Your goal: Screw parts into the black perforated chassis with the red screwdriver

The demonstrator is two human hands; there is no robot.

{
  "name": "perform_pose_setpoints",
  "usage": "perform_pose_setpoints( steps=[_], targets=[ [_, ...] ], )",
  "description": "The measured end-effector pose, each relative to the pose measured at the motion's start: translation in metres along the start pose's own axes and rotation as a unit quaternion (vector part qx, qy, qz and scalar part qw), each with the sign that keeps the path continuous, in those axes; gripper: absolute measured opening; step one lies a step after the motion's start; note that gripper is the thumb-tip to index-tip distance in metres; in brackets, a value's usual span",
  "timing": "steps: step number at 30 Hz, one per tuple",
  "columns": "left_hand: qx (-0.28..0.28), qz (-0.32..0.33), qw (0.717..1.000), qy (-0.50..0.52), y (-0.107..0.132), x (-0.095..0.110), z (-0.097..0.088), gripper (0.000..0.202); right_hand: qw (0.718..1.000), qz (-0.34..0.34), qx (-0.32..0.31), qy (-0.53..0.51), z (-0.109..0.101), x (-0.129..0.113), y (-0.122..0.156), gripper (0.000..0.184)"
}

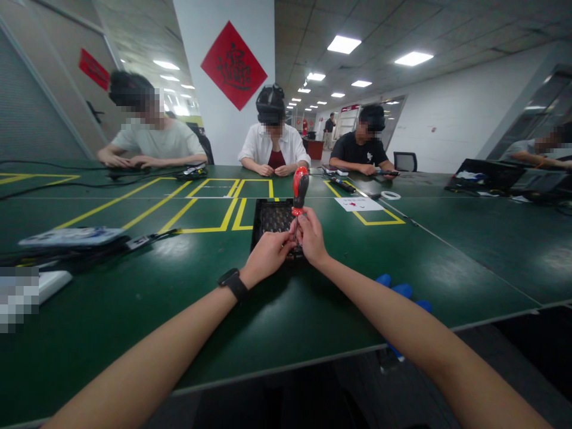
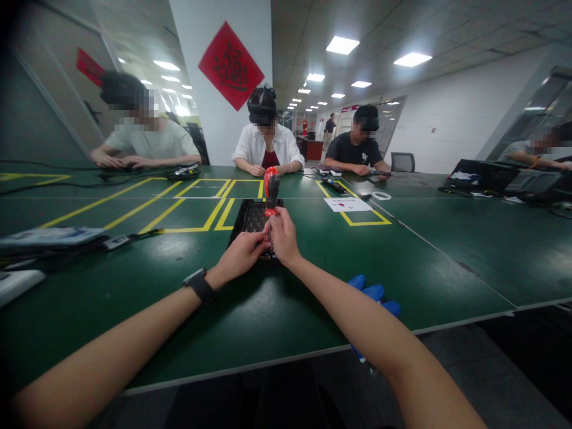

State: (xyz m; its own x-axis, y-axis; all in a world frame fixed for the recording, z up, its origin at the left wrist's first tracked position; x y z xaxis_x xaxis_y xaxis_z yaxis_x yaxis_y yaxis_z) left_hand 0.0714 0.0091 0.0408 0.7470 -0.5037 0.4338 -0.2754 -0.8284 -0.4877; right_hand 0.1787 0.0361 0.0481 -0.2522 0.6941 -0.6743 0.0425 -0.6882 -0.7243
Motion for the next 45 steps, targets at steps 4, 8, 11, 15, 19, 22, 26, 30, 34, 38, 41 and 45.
perform_pose_setpoints(
  steps=[4, 8, 11, 15, 19, 22, 26, 30, 34, 38, 41, 45],
  targets=[
    [0.002, 0.001, 1.000, 0.015, 0.0005, 0.0015, -0.0018, 0.012, 1.000, -0.018, 0.012, 0.021, -0.0015, 0.0003, 0.0005, 0.021],
    [0.004, -0.020, 0.999, 0.029, 0.0007, 0.0000, -0.0018, 0.010, 0.999, -0.016, 0.024, 0.033, -0.0028, 0.0012, 0.0008, 0.022],
    [0.002, -0.024, 0.999, 0.021, 0.0004, -0.0011, -0.0006, 0.011, 0.999, -0.015, 0.023, 0.036, -0.0029, 0.0006, 0.0012, 0.023],
    [0.009, -0.014, 1.000, -0.001, 0.0004, -0.0011, -0.0007, 0.012, 0.999, -0.013, 0.024, 0.031, -0.0023, 0.0005, 0.0006, 0.024],
    [0.009, 0.000, 1.000, -0.011, 0.0010, 0.0002, -0.0008, 0.011, 0.999, -0.014, 0.023, 0.029, -0.0023, 0.0020, -0.0010, 0.025],
    [0.000, 0.014, 1.000, -0.008, 0.0013, 0.0024, -0.0006, 0.011, 0.999, -0.016, 0.017, 0.028, -0.0026, 0.0025, -0.0017, 0.023],
    [-0.003, 0.018, 1.000, -0.017, 0.0006, 0.0038, -0.0012, 0.013, 1.000, -0.007, 0.009, 0.018, -0.0021, 0.0020, -0.0011, 0.027],
    [-0.006, 0.017, 1.000, -0.024, 0.0002, 0.0029, -0.0002, 0.015, 1.000, -0.011, 0.014, 0.025, -0.0026, 0.0015, 0.0000, 0.026],
    [0.004, -0.001, 1.000, -0.016, 0.0000, 0.0008, 0.0003, 0.012, 0.999, -0.020, 0.026, 0.042, -0.0044, 0.0027, 0.0005, 0.024],
    [0.013, -0.010, 1.000, 0.004, 0.0003, 0.0008, -0.0006, 0.011, 0.999, -0.017, 0.025, 0.036, -0.0044, 0.0034, 0.0005, 0.024],
    [0.018, -0.013, 1.000, 0.011, 0.0006, 0.0003, -0.0008, 0.014, 0.999, -0.016, 0.026, 0.033, -0.0041, 0.0029, 0.0007, 0.024],
    [0.014, -0.015, 1.000, 0.005, 0.0005, -0.0016, 0.0008, 0.015, 0.999, -0.017, 0.028, 0.035, -0.0043, 0.0027, 0.0008, 0.023]
  ],
)
Point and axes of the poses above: each hand's wrist, its own y-axis away from the middle knuckle, its own z-axis out of the palm, x = y × z, the point moved 4 cm from there along -y, towards the middle knuckle, and after that the axes turned 11 degrees about -z, right-handed, at the moved point
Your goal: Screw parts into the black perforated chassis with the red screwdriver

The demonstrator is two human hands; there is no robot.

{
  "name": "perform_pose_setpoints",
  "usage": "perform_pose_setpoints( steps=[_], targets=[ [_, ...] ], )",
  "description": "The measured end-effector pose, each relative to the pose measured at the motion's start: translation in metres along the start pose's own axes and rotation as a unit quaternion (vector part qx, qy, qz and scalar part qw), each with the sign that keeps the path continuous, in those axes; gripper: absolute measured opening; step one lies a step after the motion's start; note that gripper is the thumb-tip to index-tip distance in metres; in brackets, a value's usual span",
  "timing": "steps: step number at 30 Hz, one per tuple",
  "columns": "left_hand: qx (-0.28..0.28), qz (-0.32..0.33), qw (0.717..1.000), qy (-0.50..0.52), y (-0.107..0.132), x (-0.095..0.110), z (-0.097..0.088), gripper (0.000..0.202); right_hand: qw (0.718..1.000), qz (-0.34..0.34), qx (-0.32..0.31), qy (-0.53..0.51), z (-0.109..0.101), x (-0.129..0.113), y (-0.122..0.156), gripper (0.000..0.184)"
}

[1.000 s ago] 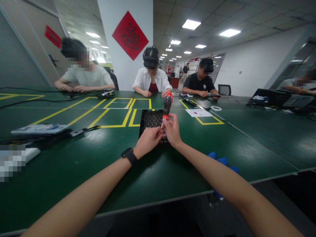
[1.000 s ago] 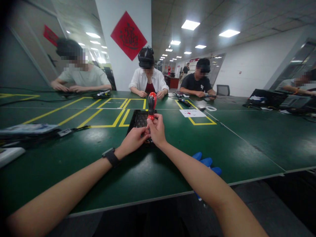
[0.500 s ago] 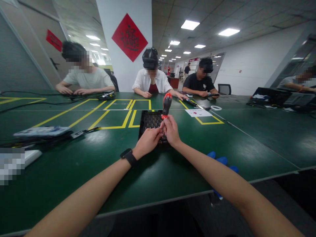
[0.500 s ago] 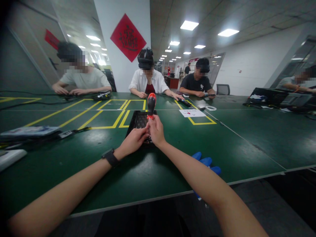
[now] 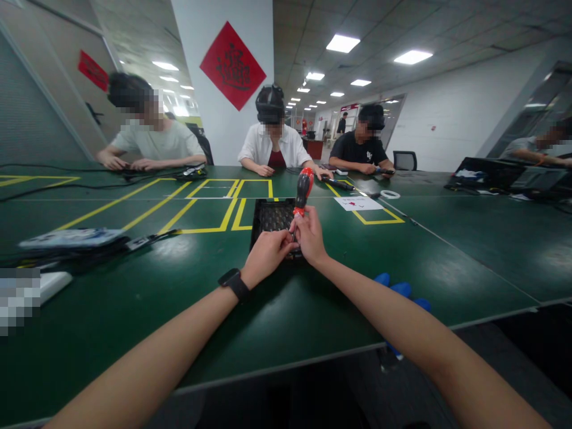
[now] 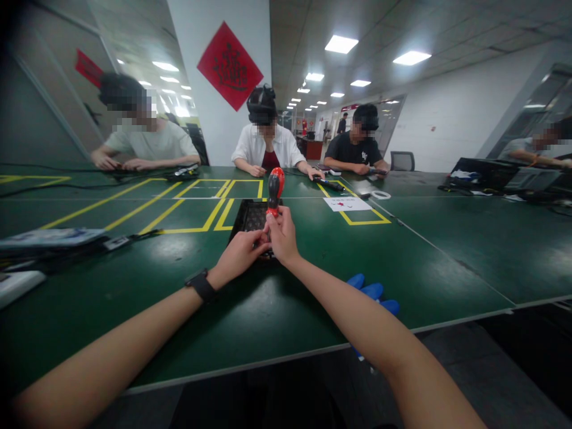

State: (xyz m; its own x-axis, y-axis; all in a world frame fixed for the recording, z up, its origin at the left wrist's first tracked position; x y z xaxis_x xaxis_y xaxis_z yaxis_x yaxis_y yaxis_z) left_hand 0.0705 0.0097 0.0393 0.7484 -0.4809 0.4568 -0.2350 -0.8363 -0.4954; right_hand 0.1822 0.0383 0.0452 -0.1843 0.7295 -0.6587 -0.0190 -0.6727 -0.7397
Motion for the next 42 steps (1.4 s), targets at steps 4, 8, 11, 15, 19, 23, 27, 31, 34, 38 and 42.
perform_pose_setpoints(
  steps=[4, 8, 11, 15, 19, 23, 27, 31, 34, 38, 42],
  targets=[
    [-0.004, 0.013, 1.000, -0.010, 0.0000, 0.0004, 0.0008, 0.016, 1.000, -0.001, -0.003, -0.007, 0.0004, -0.0002, -0.0011, 0.021],
    [-0.003, 0.028, 0.999, -0.029, 0.0001, 0.0024, 0.0005, 0.015, 0.999, 0.020, -0.021, -0.039, 0.0031, -0.0011, -0.0022, 0.023],
    [-0.004, 0.044, 0.998, -0.039, 0.0006, 0.0043, 0.0000, 0.015, 0.999, 0.021, -0.028, -0.035, 0.0036, -0.0032, -0.0018, 0.025],
    [-0.002, 0.044, 0.998, -0.042, 0.0014, 0.0051, -0.0009, 0.015, 1.000, 0.002, -0.013, 0.000, 0.0015, -0.0048, -0.0012, 0.022],
    [0.011, 0.022, 0.999, -0.040, 0.0016, 0.0040, -0.0017, 0.014, 1.000, 0.000, 0.003, 0.012, 0.0005, -0.0018, -0.0014, 0.021],
    [0.015, 0.009, 0.998, -0.055, 0.0008, 0.0026, -0.0012, 0.011, 1.000, 0.002, -0.002, 0.011, 0.0012, 0.0009, -0.0012, 0.021],
    [0.011, 0.011, 0.998, -0.061, 0.0007, 0.0020, -0.0003, 0.013, 1.000, -0.001, -0.010, 0.015, 0.0013, 0.0003, -0.0004, 0.020],
    [0.014, 0.025, 0.997, -0.067, 0.0015, 0.0025, 0.0000, 0.011, 1.000, 0.006, -0.005, 0.005, 0.0012, -0.0016, -0.0012, 0.022],
    [0.002, 0.032, 0.997, -0.072, 0.0012, 0.0028, 0.0005, 0.011, 1.000, 0.023, -0.005, -0.015, 0.0019, -0.0021, -0.0023, 0.024],
    [-0.010, 0.041, 0.996, -0.074, 0.0006, 0.0035, 0.0003, 0.013, 0.999, 0.030, -0.008, -0.025, 0.0023, -0.0028, -0.0023, 0.028],
    [-0.014, 0.046, 0.997, -0.066, 0.0011, 0.0043, 0.0001, 0.013, 1.000, 0.022, -0.005, -0.014, 0.0018, -0.0035, -0.0014, 0.024]
  ],
)
Point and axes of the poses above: each hand's wrist, its own y-axis away from the middle knuckle, its own z-axis out of the palm, x = y × z, the point moved 4 cm from there along -y, towards the middle knuckle, and after that the axes turned 11 degrees about -z, right-handed, at the moved point
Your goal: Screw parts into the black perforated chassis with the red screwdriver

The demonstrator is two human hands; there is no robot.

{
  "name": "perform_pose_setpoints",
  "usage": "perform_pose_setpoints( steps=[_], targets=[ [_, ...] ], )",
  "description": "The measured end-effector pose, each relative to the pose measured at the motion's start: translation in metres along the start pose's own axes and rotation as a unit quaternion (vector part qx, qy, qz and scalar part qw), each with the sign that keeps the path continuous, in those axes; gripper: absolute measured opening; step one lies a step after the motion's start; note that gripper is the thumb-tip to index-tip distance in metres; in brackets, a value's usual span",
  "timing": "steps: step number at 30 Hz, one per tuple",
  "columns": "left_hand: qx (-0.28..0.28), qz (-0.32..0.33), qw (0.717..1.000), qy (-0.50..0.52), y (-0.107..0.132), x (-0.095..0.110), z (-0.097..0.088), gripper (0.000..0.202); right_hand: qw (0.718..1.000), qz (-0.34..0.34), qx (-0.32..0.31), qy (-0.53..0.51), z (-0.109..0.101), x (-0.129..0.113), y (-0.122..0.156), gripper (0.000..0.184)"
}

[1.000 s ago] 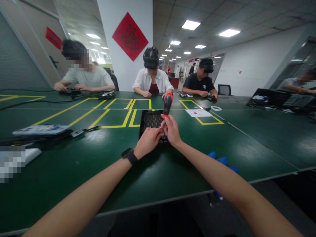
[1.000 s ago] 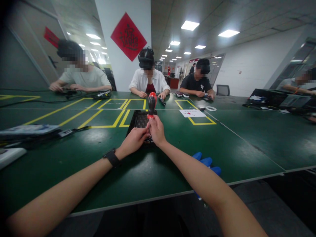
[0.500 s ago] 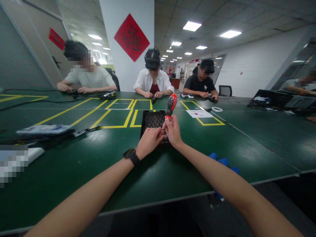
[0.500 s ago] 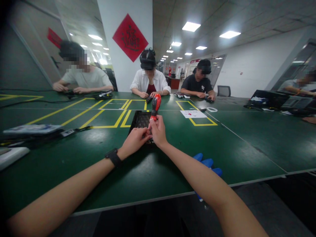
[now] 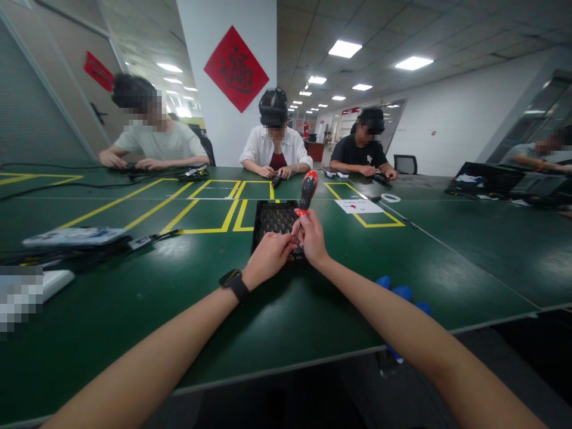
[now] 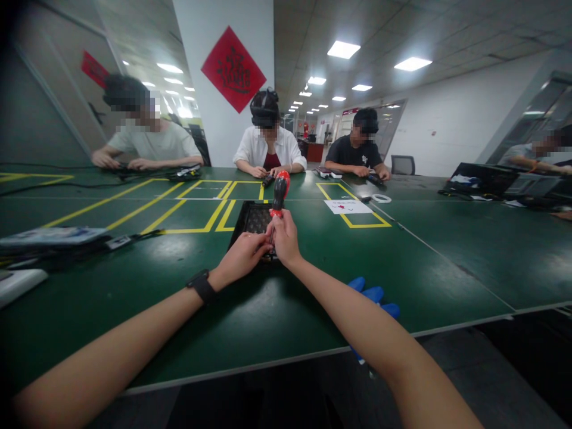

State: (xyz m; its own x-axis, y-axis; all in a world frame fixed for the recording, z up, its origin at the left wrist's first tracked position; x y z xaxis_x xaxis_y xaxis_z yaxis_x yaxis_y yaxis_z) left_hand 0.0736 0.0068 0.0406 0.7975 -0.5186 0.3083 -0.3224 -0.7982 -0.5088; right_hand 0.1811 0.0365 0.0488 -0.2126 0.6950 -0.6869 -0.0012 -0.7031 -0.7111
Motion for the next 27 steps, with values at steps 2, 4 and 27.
perform_pose_setpoints(
  steps=[2, 4, 27],
  targets=[
    [-0.002, -0.005, 1.000, 0.005, 0.0002, -0.0001, 0.0004, 0.013, 1.000, -0.003, 0.001, 0.007, 0.0000, -0.0004, 0.0004, 0.021],
    [0.001, -0.013, 1.000, 0.009, 0.0002, -0.0003, 0.0007, 0.012, 1.000, -0.008, -0.002, 0.013, 0.0004, -0.0011, 0.0008, 0.020],
    [0.007, -0.008, 1.000, -0.006, -0.0003, 0.0003, -0.0004, 0.012, 1.000, -0.009, -0.014, 0.011, 0.0011, -0.0014, 0.0002, 0.029]
  ],
)
Point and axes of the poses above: each hand's wrist, its own y-axis away from the middle knuckle, its own z-axis out of the palm, x = y × z, the point moved 4 cm from there along -y, towards the middle knuckle, and after that the axes turned 11 degrees about -z, right-handed, at the moved point
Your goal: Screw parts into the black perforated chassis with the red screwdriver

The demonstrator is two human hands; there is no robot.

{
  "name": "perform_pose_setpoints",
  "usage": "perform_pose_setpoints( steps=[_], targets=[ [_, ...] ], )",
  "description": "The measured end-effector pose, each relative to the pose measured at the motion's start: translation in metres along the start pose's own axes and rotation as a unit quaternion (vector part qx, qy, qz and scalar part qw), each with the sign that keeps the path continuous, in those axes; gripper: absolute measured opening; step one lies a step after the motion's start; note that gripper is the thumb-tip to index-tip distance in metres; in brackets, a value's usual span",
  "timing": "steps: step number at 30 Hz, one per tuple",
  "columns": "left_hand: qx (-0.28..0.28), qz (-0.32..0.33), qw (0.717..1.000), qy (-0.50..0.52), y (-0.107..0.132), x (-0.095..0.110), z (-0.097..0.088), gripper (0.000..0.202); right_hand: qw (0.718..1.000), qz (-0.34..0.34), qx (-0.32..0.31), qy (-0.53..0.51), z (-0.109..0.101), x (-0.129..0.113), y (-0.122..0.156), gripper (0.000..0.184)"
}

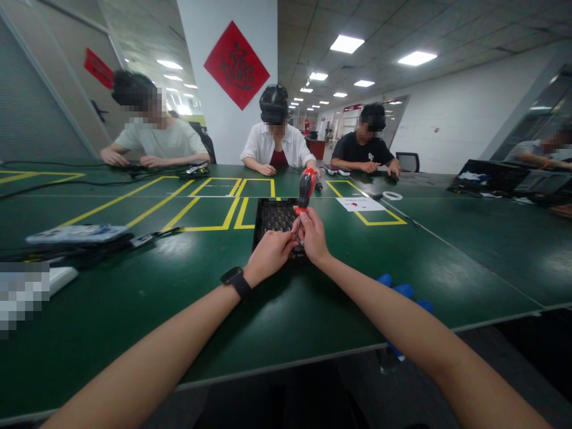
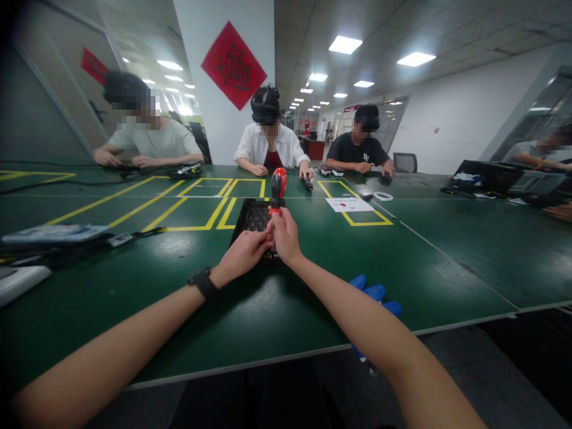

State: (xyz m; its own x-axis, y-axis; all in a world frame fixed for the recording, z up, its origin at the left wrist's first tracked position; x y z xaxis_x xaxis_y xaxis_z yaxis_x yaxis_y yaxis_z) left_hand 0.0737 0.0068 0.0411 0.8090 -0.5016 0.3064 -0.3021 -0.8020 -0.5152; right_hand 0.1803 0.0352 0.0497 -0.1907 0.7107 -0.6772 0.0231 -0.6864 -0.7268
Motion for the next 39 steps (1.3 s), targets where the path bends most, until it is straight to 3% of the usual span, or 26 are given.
perform_pose_setpoints(
  steps=[8, 22, 39],
  targets=[
    [0.021, -0.029, 0.998, 0.050, 0.0015, 0.0000, -0.0043, 0.009, 0.999, -0.023, 0.023, 0.031, -0.0014, -0.0015, 0.0017, 0.026],
    [0.015, -0.009, 1.000, 0.018, 0.0011, 0.0008, -0.0016, 0.013, 1.000, 0.006, 0.009, -0.008, 0.0001, -0.0008, -0.0011, 0.028],
    [0.016, -0.024, 0.999, 0.035, 0.0019, -0.0020, -0.0009, 0.013, 0.999, -0.017, 0.024, 0.022, -0.0028, 0.0020, 0.0007, 0.025]
  ],
)
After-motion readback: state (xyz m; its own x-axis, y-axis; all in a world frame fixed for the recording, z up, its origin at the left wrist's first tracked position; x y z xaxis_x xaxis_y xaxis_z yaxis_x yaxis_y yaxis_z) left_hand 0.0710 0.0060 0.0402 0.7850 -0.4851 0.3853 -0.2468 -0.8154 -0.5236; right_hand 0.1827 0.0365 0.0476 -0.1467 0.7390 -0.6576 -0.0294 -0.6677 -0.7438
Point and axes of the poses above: each hand's wrist, its own y-axis away from the middle knuckle, its own z-axis out of the palm, x = y × z, the point moved 4 cm from there along -y, towards the middle knuckle, and after that the axes turned 11 degrees about -z, right-handed, at the moved point
